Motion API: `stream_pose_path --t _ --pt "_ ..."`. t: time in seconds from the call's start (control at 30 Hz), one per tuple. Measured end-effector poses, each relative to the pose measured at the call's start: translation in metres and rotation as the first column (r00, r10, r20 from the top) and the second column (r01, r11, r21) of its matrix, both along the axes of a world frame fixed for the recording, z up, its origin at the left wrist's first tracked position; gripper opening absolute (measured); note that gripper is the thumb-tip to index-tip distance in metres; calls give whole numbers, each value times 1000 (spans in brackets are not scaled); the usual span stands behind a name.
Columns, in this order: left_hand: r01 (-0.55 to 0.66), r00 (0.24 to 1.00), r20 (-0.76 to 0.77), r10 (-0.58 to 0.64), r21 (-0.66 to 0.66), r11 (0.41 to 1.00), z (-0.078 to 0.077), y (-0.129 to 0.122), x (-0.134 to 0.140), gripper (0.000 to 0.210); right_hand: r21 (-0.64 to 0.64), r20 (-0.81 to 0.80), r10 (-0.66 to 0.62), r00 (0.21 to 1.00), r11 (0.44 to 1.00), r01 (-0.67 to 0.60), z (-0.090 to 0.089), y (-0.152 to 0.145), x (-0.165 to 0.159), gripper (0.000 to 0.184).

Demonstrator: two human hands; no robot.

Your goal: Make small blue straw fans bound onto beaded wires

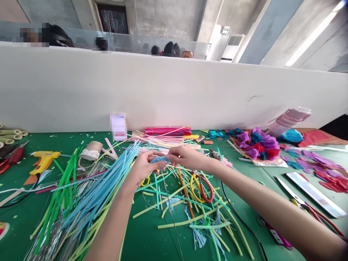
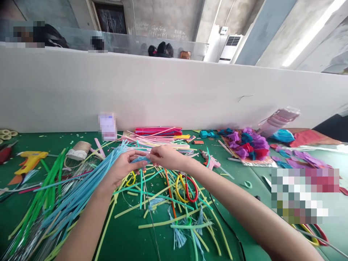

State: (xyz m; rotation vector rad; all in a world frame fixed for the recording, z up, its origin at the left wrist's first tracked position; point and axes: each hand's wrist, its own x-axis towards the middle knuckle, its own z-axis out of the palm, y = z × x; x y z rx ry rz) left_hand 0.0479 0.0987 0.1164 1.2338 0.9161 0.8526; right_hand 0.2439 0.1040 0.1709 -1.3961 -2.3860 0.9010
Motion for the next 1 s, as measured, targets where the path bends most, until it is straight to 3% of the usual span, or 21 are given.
stream_pose_path --t 0.23,0.3,0.47,0.67,0.8,1.0 --pt "8 1000 1 -8 -69 998 -1 3 -12 46 178 123 -56 991 983 33 -4 -1 -1 22" --pt "0 1000 -6 0 -95 995 -3 5 -16 44 137 93 -76 993 989 63 -5 0 1 24" --pt "12 1000 -21 -13 -72 997 -9 11 -18 33 -125 -93 -28 995 992 16 -5 9 10 31" --pt "-12 1000 -29 10 -53 999 -10 12 -15 32 -158 -128 66 990 984 -86 -6 18 21 31" --pt "-17 1000 -24 16 -41 999 -9 11 -15 36 -122 -81 112 990 985 -121 -2 19 20 34" --pt "-21 999 -40 20 -20 1000 -14 12 -12 37 59 162 98 982 992 -109 1 11 12 28"
